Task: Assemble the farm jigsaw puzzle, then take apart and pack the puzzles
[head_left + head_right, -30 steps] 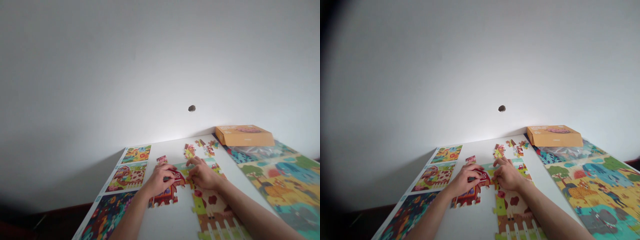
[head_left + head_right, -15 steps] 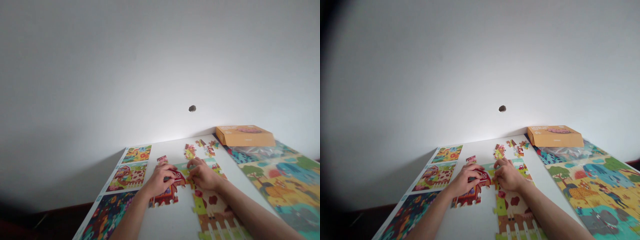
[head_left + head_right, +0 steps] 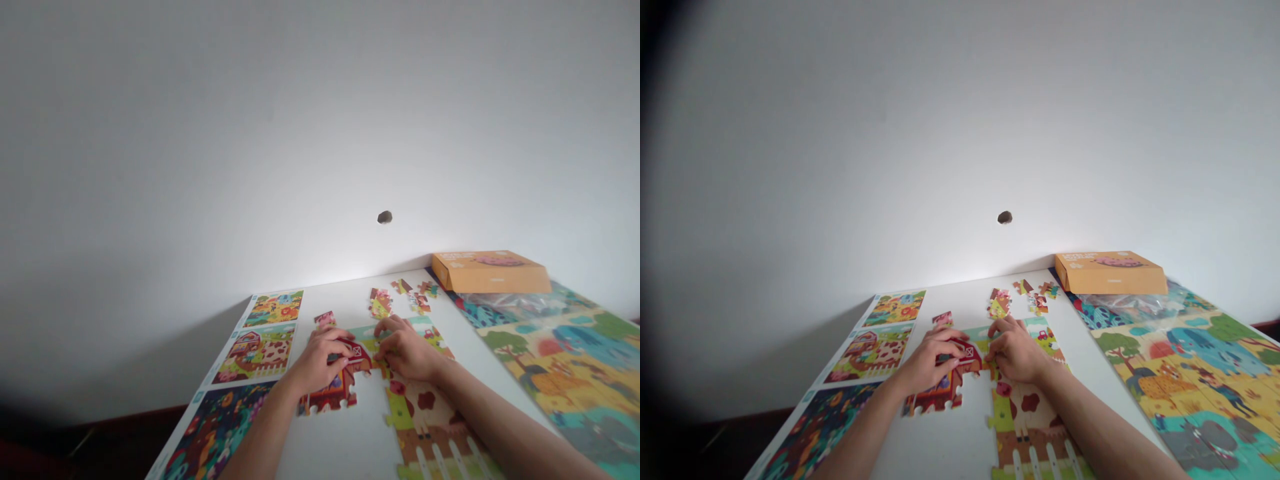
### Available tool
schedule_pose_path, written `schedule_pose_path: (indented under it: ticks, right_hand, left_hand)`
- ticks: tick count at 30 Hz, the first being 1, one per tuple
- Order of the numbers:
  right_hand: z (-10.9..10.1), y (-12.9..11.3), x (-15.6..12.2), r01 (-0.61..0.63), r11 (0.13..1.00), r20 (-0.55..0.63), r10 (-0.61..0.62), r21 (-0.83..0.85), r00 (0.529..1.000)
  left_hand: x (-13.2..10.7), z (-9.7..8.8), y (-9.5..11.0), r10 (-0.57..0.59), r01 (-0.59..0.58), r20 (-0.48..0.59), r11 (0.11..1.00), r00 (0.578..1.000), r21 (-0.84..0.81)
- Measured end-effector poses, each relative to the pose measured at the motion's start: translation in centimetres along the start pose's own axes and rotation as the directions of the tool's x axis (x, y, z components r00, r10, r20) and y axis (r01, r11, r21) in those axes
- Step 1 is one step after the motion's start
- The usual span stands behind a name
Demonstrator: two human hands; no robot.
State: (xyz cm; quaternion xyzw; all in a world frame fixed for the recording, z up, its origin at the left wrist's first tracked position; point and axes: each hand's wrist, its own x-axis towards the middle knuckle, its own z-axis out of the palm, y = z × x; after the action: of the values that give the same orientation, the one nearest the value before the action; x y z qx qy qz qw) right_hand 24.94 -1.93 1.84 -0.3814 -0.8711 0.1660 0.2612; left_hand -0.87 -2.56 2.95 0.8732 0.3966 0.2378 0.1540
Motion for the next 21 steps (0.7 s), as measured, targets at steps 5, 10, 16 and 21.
schedule_pose_path:
  ticks: [5, 10, 16, 21]
  right_hand:
    - [0.1, 0.2, 0.0, 0.011, 1.000, 0.000, -0.011, 0.008, 1.000]
    - [0.1, 0.1, 0.0, 0.015, 1.000, -0.006, -0.015, 0.012, 1.000]
    - [-0.1, 0.3, 0.2, -0.064, 0.994, -0.026, 0.062, -0.087, 0.998]
    - [0.1, 1.4, 0.4, -0.272, 0.933, -0.050, 0.268, -0.236, 0.962]
  left_hand:
    - [-0.1, 0.1, -0.1, -0.003, 0.003, 0.004, 1.000, 1.000, 0.003]
    - [-0.1, 0.1, -0.2, -0.006, 0.006, 0.004, 1.000, 1.000, 0.006]
    - [-0.1, 0.2, 0.0, 0.001, -0.001, 0.007, 1.000, 1.000, 0.013]
    - [0.1, 0.3, -0.6, -0.054, 0.073, -0.129, 0.987, 0.990, 0.146]
